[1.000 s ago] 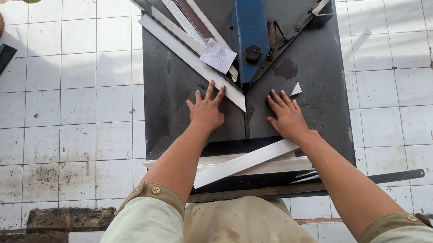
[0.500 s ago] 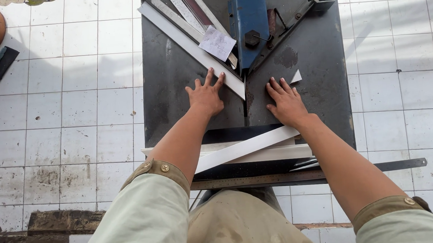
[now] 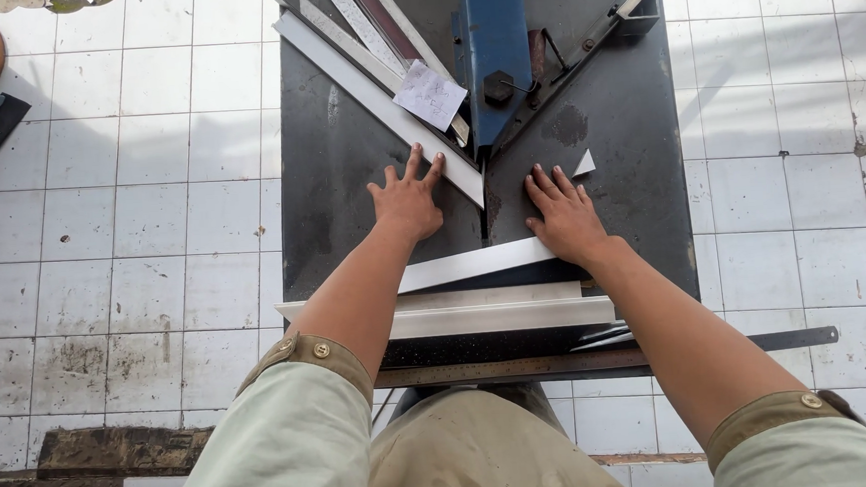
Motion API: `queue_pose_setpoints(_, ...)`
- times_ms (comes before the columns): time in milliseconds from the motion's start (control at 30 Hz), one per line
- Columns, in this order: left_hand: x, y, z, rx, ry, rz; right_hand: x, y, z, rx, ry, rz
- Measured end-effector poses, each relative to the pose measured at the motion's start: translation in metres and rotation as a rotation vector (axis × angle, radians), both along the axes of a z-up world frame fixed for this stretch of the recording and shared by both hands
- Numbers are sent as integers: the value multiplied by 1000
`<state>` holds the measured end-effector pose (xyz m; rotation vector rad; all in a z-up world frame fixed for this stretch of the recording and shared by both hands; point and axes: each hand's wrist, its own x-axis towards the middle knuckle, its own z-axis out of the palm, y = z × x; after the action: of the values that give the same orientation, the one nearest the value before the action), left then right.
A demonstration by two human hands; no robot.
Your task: Measuring and marking a frame piece with a ruler and pencil on a miter cutting table
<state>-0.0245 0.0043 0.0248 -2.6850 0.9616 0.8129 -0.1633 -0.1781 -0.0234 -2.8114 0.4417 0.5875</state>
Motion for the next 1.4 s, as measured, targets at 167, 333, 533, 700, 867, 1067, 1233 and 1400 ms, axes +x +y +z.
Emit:
queue_pose_setpoints(167,0,-1,10,23,30,-1,-1,-4,7,25,-3,4)
queue_pose_setpoints(333,6,-3,9,25,53,-7,-6,0,17,19,-112,19)
queue_pose_setpoints(533,5,-4,-16,15,39,-2,-24,24,41,-29,-55,151)
queue_pose_setpoints(700,9,-3,-19,-57,36,9,-15,20,22,129,40,35)
queue_pose_setpoints(867,-18,16,4,-348,15,103,-27,34,67,159,-14,79)
queue_pose_setpoints(1067,-72,57,8,-534,-70,-55,-65,40,62,199,-170,152)
queue_pose_setpoints(1233,-103,84,-8,-552,-85,-204,-74,45,48,189,-257,243)
queue_pose_setpoints(1400,-112,97,-10,-596,-30,-89,-65,49,57,108,-245,150)
